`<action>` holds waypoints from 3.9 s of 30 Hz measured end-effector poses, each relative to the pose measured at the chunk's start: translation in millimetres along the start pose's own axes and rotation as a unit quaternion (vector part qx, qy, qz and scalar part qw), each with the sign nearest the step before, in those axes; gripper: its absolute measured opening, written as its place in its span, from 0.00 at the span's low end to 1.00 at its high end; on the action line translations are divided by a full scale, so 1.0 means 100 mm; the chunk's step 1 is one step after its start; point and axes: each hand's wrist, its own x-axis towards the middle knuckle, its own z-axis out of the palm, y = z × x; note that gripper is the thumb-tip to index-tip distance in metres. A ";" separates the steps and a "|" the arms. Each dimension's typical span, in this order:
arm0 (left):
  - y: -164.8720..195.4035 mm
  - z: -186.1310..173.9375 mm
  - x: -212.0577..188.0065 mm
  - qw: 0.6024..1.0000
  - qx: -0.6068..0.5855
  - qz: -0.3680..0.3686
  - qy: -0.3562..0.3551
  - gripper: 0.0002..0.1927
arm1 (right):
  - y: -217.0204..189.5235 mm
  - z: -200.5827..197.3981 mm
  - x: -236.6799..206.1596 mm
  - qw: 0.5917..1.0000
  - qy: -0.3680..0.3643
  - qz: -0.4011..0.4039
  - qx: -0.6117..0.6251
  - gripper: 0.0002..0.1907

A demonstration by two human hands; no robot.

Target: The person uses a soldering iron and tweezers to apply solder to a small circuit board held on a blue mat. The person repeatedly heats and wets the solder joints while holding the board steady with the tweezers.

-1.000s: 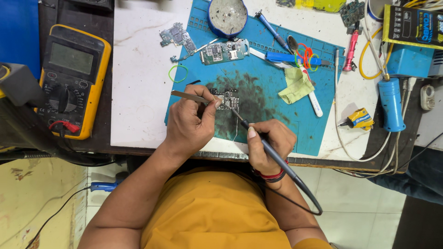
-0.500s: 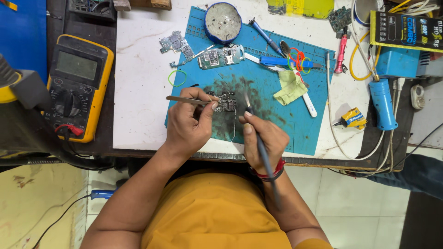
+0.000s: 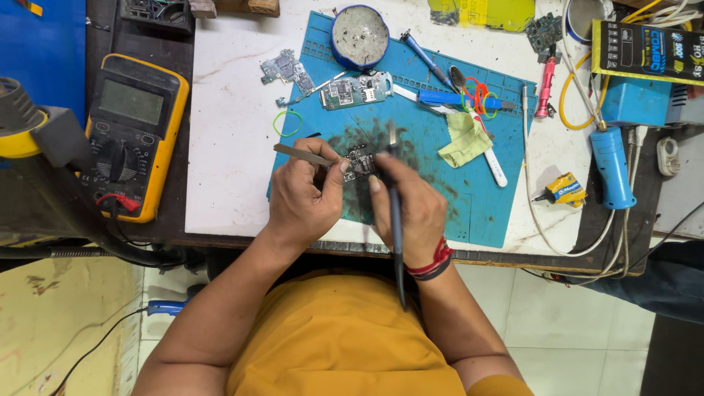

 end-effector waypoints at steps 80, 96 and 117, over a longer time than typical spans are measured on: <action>-0.05 0.00 0.01 0.998 -0.001 0.046 -0.030 0.07 | 0.07 -0.10 -0.31 0.990 0.036 0.090 0.101 0.05; -0.05 0.00 0.00 0.998 -0.002 0.044 -0.035 0.08 | 0.06 -0.11 -0.31 0.990 0.030 0.099 0.099 0.05; -0.06 0.00 -0.01 0.997 0.002 0.066 -0.026 0.08 | 0.03 -0.10 -0.29 0.994 0.033 0.060 0.086 0.06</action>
